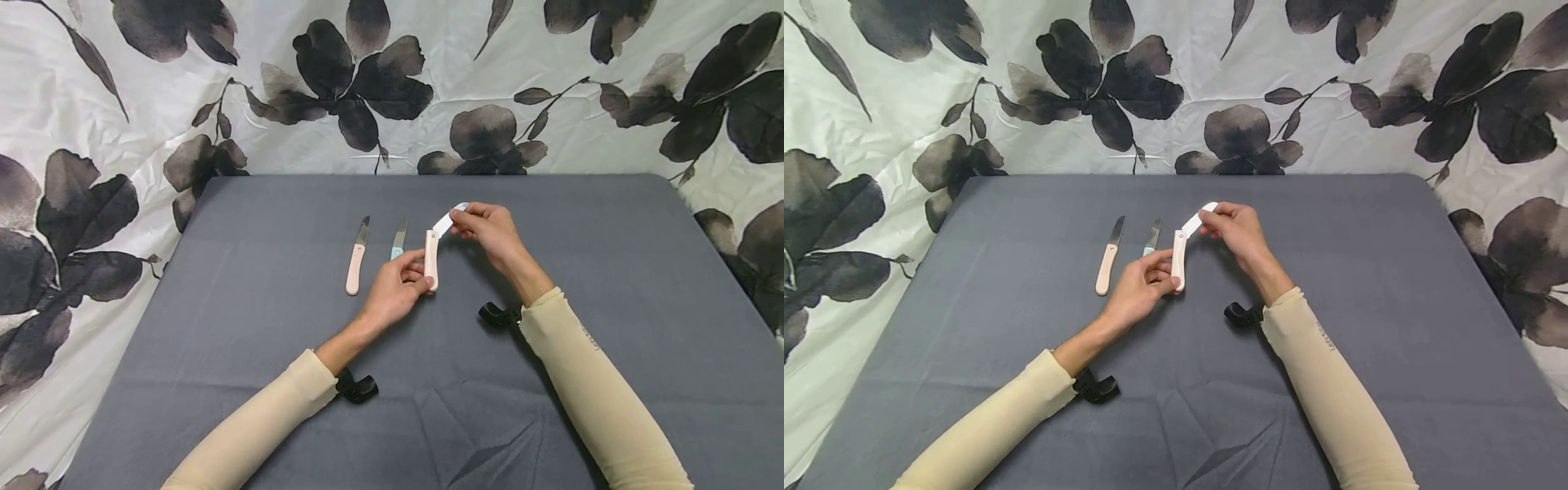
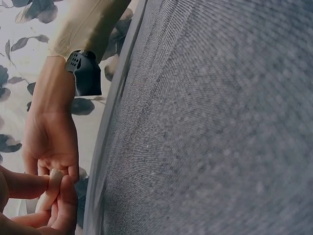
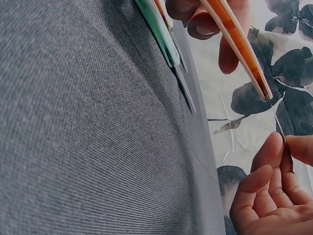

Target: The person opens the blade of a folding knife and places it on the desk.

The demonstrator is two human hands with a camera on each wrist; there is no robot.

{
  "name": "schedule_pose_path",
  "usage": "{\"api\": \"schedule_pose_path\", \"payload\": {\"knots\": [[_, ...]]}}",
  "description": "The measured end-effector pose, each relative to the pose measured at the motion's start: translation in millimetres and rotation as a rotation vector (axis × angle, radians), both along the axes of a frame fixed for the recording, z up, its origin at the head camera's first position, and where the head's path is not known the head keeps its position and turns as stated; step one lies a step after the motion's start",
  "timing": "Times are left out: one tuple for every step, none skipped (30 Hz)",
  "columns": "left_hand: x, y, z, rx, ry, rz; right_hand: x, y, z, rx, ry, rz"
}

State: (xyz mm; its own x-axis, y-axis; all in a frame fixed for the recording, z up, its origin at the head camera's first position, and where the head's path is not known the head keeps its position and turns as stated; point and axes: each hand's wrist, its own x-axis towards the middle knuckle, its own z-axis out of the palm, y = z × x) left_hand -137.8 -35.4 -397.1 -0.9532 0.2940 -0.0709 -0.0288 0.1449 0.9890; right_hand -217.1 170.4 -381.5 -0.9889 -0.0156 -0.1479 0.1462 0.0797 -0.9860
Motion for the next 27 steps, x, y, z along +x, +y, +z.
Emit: {"api": "schedule_pose_path", "payload": {"knots": [[0.6,-0.2,-0.3,0.000,-0.001,-0.001,0.0,-0.5,-0.6,0.001,-0.002,0.001],[1.2,-0.4,-0.5,-0.001,-0.004,-0.001,-0.1,-1.0,-1.1,0.001,-0.003,0.002],[1.6,-0.5,-0.6,0.000,-0.005,0.000,-0.3,-1.5,-1.6,0.001,-0.002,0.004],[2.0,-0.6,-0.5,0.000,-0.006,0.002,-0.7,-2.1,-2.1,0.000,0.000,0.005],[2.3,-0.7,-0.5,0.001,-0.006,0.003,-1.0,-2.7,-2.5,0.001,0.001,0.005],[2.7,-0.7,-0.4,-0.001,-0.006,0.003,-1.5,-3.2,-2.8,0.002,0.002,0.006],[3.0,-0.7,-0.3,-0.002,-0.007,0.002,-1.8,-3.7,-3.1,0.004,0.002,0.007],[3.3,-0.7,-0.2,-0.003,-0.008,0.000,-2.2,-4.1,-3.5,0.005,0.001,0.006],[3.5,-0.5,-0.3,-0.005,-0.007,-0.001,-2.5,-4.4,-3.9,0.004,0.001,0.004],[3.9,-0.3,-0.3,-0.005,-0.009,-0.002,-2.9,-4.5,-4.2,0.006,0.000,0.003],[4.0,0.0,-0.4,-0.005,-0.009,-0.004,-3.0,-4.7,-4.4,0.007,-0.001,0.002],[4.1,0.5,-0.6,-0.006,-0.009,-0.004,-3.2,-4.9,-4.5,0.009,-0.001,0.000],[4.1,1.0,-0.8,-0.003,-0.008,-0.005,-3.4,-5.2,-4.5,0.010,-0.002,-0.001],[4.0,1.6,-1.0,-0.003,-0.006,-0.005,-3.7,-5.4,-4.6,0.013,-0.002,-0.002],[4.0,2.2,-1.1,-0.003,-0.006,-0.005,-4.0,-5.6,-4.6,0.015,-0.002,-0.002],[3.9,2.7,-1.1,-0.001,-0.005,-0.006,-4.4,-5.9,-4.4,0.017,-0.004,-0.002],[3.7,3.3,-1.1,0.002,-0.004,-0.007,-4.6,-6.2,-4.2,0.020,-0.006,-0.003],[3.6,3.8,-1.1,0.002,-0.004,-0.009,-5.0,-6.4,-4.1,0.022,-0.008,-0.005],[3.6,4.2,-0.9,0.002,-0.004,-0.011,-5.4,-6.6,-4.0,0.023,-0.010,-0.005],[3.6,4.6,-0.7,0.002,-0.004,-0.012,-5.8,-6.8,-3.8,0.025,-0.013,-0.007],[3.7,5.0,-0.6,0.003,-0.005,-0.014,-6.2,-7.0,-3.6,0.027,-0.015,-0.007],[3.9,5.3,-0.3,0.002,-0.006,-0.016,-6.4,-7.2,-3.2,0.032,-0.018,-0.006],[4.0,5.6,0.0,-0.001,-0.005,-0.017,-6.6,-7.3,-2.8,0.039,-0.020,-0.005],[4.2,5.9,0.3,-0.004,-0.005,-0.017,-6.8,-7.5,-2.4,0.046,-0.022,-0.003],[4.4,6.2,0.3,-0.005,-0.005,-0.020,-7.1,-7.8,-2.0,0.054,-0.022,0.000],[4.5,6.5,0.4,-0.005,-0.004,-0.022,-7.4,-8.0,-1.4,0.061,-0.022,0.002],[4.6,6.8,0.4,-0.004,-0.004,-0.024,-7.6,-8.2,-0.9,0.066,-0.023,0.005]]}}
